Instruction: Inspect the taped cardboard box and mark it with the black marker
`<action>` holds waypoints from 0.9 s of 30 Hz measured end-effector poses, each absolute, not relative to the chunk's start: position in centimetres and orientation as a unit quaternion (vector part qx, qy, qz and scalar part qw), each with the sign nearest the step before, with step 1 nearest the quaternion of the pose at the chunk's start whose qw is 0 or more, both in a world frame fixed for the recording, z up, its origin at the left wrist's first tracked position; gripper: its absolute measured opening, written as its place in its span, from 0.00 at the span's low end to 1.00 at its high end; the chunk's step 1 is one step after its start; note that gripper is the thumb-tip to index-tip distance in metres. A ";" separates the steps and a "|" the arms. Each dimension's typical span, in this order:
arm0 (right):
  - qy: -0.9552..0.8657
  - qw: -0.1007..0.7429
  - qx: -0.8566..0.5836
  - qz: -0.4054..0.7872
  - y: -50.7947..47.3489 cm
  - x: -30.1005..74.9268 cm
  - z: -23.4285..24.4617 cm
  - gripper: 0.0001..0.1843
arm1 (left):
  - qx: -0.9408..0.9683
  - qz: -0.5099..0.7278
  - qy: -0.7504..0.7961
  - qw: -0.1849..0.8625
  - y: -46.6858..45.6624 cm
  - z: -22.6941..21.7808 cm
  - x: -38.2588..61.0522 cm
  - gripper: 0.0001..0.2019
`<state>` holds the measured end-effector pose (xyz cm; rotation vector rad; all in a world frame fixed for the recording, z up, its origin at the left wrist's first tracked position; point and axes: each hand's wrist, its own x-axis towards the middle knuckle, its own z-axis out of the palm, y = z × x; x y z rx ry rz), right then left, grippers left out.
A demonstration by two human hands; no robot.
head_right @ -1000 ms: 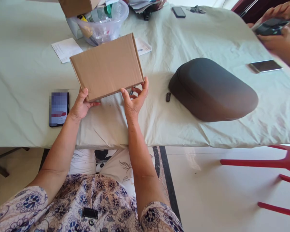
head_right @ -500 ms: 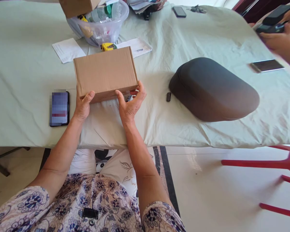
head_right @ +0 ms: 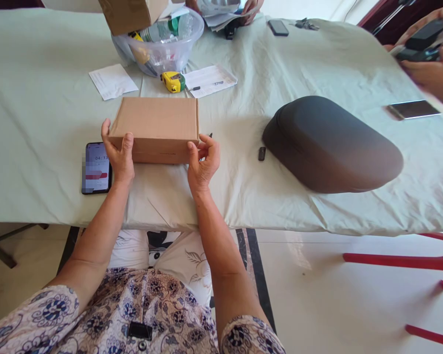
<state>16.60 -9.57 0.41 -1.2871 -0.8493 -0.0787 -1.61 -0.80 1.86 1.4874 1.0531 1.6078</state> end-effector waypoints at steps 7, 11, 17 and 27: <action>-0.349 0.747 -0.566 -0.015 -9.5 17.3 0.5 0.24 | 0.613 0.614 0.427 0.254 -2.4 3.2 -1.3 0.45; -0.400 0.714 -0.575 -0.028 -9.6 17.8 0.1 0.20 | 0.590 0.628 0.440 0.252 -2.5 3.7 -1.4 0.40; -0.518 0.647 -0.559 -0.015 -9.7 18.2 -0.2 0.26 | 0.553 0.654 0.433 0.281 -2.0 3.9 -1.7 0.37; -0.559 0.544 -0.615 -0.117 -9.7 17.0 -0.1 0.48 | 0.599 0.626 0.425 0.264 -2.2 2.5 -1.1 0.46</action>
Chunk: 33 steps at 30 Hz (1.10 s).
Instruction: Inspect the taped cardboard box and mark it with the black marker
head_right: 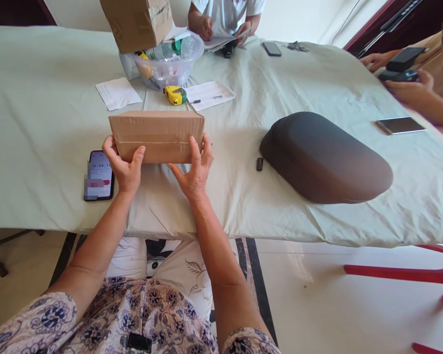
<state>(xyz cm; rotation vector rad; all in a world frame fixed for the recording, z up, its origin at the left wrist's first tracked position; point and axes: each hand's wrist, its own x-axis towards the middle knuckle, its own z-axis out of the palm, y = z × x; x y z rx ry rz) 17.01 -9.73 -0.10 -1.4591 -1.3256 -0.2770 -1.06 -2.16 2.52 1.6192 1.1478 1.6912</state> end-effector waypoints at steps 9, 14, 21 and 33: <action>-0.538 0.574 -0.602 -0.139 -10.1 17.4 0.0 0.48 | 0.684 0.579 0.409 0.172 -2.6 2.9 -1.2 0.63; -0.524 0.588 -0.602 -0.130 -10.2 18.0 0.2 0.49 | 0.701 0.549 0.409 0.202 -2.9 3.4 -1.3 0.62; -0.501 0.621 -0.586 -0.140 -9.9 18.1 0.0 0.47 | 0.689 0.565 0.408 0.200 -2.6 3.5 -1.3 0.60; -0.476 0.714 -0.513 -0.027 -9.0 19.2 -0.4 0.24 | 0.655 0.607 0.401 0.204 -2.0 3.4 -1.9 0.60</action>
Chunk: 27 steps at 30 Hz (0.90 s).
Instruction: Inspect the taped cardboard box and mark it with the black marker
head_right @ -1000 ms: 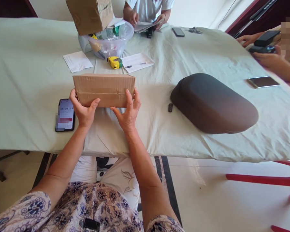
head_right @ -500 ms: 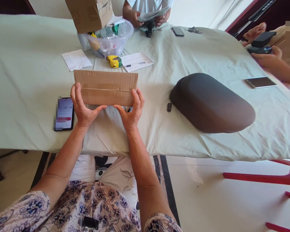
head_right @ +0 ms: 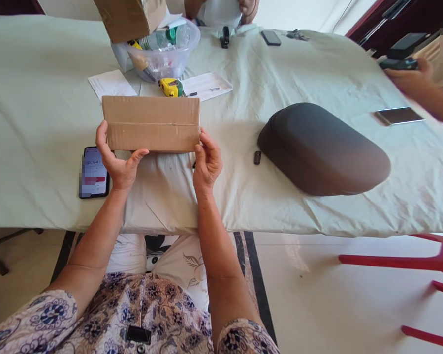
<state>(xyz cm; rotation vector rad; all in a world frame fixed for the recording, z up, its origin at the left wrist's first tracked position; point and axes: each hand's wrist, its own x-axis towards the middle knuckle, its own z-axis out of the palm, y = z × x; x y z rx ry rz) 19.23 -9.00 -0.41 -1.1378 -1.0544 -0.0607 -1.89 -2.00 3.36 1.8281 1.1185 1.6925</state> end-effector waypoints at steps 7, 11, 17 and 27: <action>-0.417 0.739 -0.528 0.029 -9.2 19.1 -0.3 0.24 | 0.637 0.629 0.380 0.235 -1.2 2.6 -2.0 0.58; -0.389 0.764 -0.501 0.120 -9.5 18.5 0.2 0.24 | 0.611 0.653 0.377 0.240 -0.5 2.0 -1.7 0.50; -0.372 0.736 -0.540 0.167 -8.8 18.7 -0.5 0.20 | 0.578 0.642 0.400 0.307 0.7 0.6 -1.5 0.29; -0.402 0.519 -0.754 0.032 -9.7 18.5 -0.4 0.08 | 0.622 0.436 0.609 0.230 -0.4 1.4 -2.0 0.10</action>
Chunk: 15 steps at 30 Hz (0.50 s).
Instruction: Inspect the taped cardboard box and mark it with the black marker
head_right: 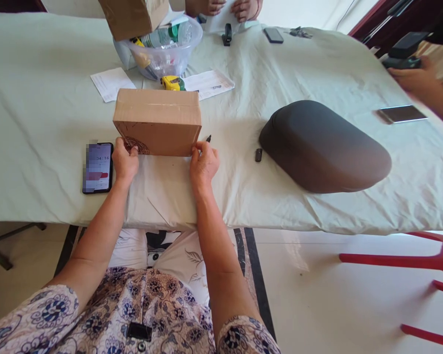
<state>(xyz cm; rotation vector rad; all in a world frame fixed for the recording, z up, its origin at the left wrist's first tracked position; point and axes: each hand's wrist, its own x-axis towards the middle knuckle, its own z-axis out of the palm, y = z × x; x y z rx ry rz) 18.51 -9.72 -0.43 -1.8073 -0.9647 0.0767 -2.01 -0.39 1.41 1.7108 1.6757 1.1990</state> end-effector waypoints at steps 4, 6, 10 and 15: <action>-0.409 0.477 -0.777 0.031 -9.8 18.8 -0.6 0.07 | 0.612 0.457 0.606 0.221 -0.4 1.6 -2.0 0.09; -0.413 0.517 -0.750 0.017 -9.7 19.0 -0.5 0.08 | 0.604 0.490 0.589 0.221 -0.3 1.6 -2.0 0.05; -0.397 0.631 -0.666 -0.004 -9.5 19.0 0.0 0.13 | 0.609 0.561 0.517 0.217 -0.1 1.4 -2.0 0.05; -0.366 0.689 -0.625 0.026 -9.1 19.0 -0.2 0.17 | 0.626 0.607 0.438 0.219 0.1 0.6 -1.9 0.10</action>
